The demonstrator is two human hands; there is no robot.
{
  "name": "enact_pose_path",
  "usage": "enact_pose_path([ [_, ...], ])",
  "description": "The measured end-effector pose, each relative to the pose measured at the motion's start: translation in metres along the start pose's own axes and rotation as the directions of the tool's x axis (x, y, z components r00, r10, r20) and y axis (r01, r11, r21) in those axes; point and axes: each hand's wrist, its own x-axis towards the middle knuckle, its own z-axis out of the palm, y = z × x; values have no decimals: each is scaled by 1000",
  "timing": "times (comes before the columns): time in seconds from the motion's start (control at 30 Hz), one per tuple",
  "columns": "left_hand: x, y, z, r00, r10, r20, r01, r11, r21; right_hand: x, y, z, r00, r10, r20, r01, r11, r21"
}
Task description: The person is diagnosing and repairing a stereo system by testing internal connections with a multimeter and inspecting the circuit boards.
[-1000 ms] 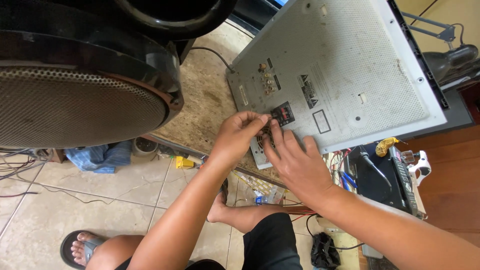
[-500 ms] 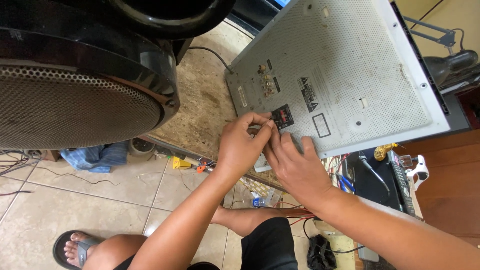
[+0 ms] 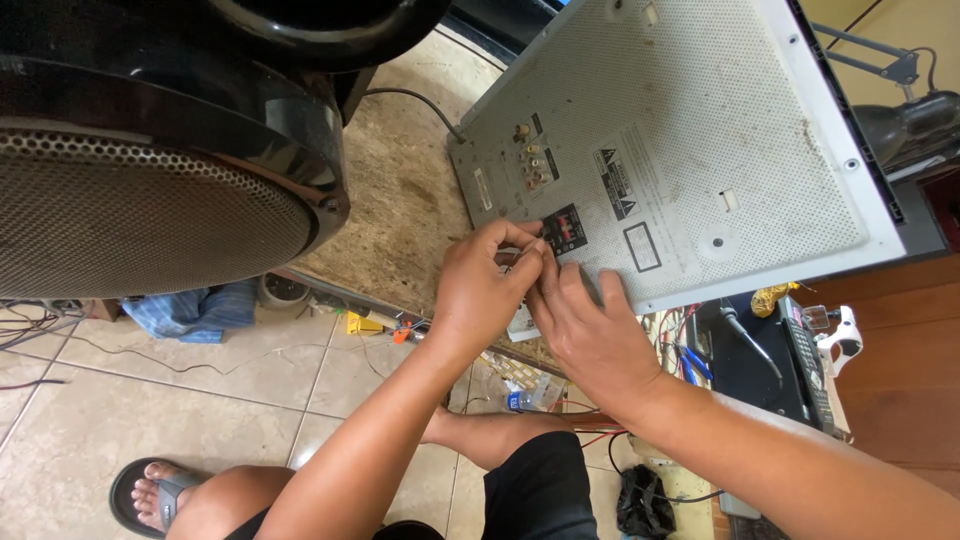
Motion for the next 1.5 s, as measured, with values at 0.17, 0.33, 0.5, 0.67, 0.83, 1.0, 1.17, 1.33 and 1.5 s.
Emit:
enact_pose_path([
  [0.17,2,-3,3,1000,11,-7,-11,1000,16,2,1,-3,1000,6,-5,-6,1000,-10],
  [0.33,0,-1,5,999,44,-30,-43,998,42,-1,-2,1,1000,-2,-15,2,1000,-18],
  [0.5,2,-6,9,992,108,-62,-104,992,67,4,1,-9,1000,11,-26,-12,999,-53],
  [0.67,1,-5,7,991,120,-52,-116,991,68,1,0,-5,998,19,-62,-22,999,-39],
  [0.83,0,3,1,996,91,-15,-89,994,67,2,5,-14,997,49,-60,-47,998,36],
  [1.0,-2,8,-13,999,41,35,-44,995,90,-10,12,-19,987,86,-137,-71,992,109],
  [1.17,0,7,-22,994,106,-13,-103,987,121,-8,58,-54,993,72,-93,-66,995,75],
  [1.33,-2,1,-11,988,130,-87,-126,991,48,9,93,-72,1000,10,-23,-13,989,-144],
  [1.5,0,-13,-6,935,306,-178,-286,949,130,27,104,-55,989,-93,116,95,995,-15],
])
